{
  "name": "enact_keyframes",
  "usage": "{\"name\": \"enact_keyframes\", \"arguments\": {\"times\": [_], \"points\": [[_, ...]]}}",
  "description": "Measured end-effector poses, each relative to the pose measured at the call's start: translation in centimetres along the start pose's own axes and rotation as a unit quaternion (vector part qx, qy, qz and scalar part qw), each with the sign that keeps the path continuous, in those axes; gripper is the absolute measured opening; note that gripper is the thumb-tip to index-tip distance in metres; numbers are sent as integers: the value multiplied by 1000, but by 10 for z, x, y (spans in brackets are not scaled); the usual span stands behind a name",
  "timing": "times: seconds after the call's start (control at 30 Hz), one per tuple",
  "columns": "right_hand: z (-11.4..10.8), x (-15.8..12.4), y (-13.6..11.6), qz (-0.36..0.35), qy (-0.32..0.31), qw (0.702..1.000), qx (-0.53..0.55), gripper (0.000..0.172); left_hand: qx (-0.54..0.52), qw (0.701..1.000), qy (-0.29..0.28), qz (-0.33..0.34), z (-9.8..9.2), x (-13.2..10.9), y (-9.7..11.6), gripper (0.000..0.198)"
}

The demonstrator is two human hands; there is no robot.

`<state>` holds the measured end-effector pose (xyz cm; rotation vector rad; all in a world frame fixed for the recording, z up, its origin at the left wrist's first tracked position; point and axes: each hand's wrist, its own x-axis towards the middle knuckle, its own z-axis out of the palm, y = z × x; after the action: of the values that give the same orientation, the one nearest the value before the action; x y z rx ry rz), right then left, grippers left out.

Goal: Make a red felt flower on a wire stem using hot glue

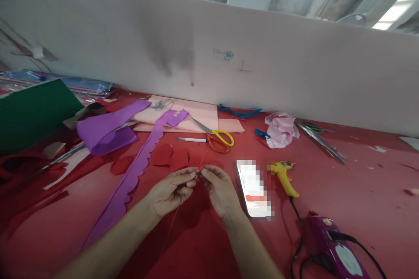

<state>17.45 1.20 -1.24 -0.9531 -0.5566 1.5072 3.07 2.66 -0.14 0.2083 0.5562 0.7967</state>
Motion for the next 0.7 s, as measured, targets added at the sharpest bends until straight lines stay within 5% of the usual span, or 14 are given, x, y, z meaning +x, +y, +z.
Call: {"name": "enact_keyframes", "arguments": {"times": [0.7], "points": [[-1,1,3,-14,4,1000,-12,10,72,996,43,39,4,0,-3,16]]}}
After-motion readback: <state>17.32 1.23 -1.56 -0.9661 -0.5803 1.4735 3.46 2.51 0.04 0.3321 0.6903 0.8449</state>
